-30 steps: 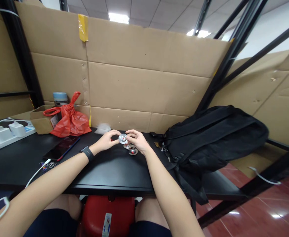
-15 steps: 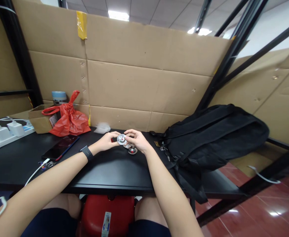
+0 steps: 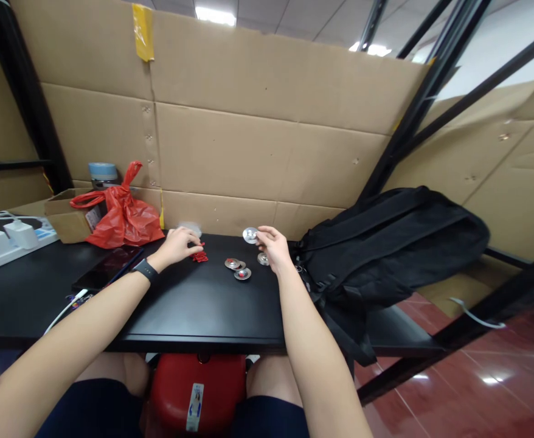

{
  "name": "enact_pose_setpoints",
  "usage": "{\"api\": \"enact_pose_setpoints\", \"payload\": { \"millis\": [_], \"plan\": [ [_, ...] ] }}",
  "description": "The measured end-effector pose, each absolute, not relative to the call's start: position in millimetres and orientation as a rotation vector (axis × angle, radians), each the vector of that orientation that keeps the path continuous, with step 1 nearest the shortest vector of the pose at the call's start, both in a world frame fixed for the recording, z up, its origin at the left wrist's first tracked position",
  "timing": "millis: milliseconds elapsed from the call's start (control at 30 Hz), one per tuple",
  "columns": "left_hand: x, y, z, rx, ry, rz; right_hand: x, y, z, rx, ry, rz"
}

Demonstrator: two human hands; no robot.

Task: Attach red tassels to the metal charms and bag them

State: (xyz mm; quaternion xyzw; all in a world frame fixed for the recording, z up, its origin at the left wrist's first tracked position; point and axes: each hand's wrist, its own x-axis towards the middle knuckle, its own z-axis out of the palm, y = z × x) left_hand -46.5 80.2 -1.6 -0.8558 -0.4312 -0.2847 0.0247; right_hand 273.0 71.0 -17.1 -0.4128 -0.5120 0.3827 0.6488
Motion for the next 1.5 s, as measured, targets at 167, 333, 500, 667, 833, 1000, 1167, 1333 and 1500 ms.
{"api": "enact_pose_setpoints", "payload": {
  "millis": [167,333,500,667,833,1000,1167,1333,1500],
  "plan": [
    [-59,84,0,-2.577,-1.442,-0.775,306,88,-40,-1.537,-1.167,0.444],
    [-49,80,-4,-2.522,-1.451,-0.711,314,96,-55,-1.746,-1.208,0.295],
    [-45,80,-8,-2.496,-1.48,-0.755,314,98,-60,-1.845,-1.343,0.194],
    [-50,84,-12,-2.502,-1.527,-0.876,315,97,-59,-1.855,-1.445,0.126],
    [-47,85,-15,-2.648,-1.454,-0.845,304,92,-49,-1.685,-1.647,0.005],
    [-41,83,-17,-2.666,-1.424,-0.865,268,76,-38,-1.326,-2.031,0.307],
    [-39,82,-19,-2.657,-1.431,-0.841,241,69,-35,-1.293,-2.194,0.406],
    [-33,79,-16,-2.697,-1.354,-0.877,236,73,-37,-1.2,-2.007,0.378],
    [-20,69,-14,-2.832,-1.143,-1.057,222,64,-31,-1.048,-1.653,0.794]
  ]
}}
